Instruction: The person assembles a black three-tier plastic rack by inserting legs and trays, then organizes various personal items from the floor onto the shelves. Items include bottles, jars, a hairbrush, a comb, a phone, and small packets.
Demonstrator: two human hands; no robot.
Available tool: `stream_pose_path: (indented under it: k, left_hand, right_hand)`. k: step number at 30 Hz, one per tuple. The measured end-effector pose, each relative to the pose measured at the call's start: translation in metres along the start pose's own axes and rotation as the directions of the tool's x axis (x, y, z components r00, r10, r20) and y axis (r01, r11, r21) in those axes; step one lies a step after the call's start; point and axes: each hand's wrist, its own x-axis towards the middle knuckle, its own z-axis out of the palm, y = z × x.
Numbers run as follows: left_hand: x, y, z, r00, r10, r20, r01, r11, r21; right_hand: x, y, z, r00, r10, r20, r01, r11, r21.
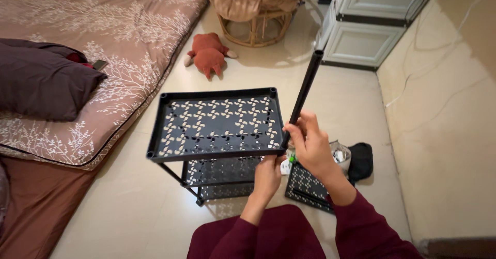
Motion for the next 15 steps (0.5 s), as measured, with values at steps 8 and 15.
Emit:
stream_pose_path:
  k: [8,15]
  left_hand:
    - [-0.015,-0.005,-0.008,0.999,0.044,-0.032,-0.044,0.999,0.003]
    - [-0.019,-0.034,0.009,0.971,-0.237,-0.005,0.233,0.956,-0.179]
  right_hand:
    - [-0.018,0.011,-0.016,0.993,-0.006,0.121,-0.016,0.983,0.184]
    - [-0.035,0.208,-0.054,0.909,0.416,-0.031,-0.406,0.899,0.163]
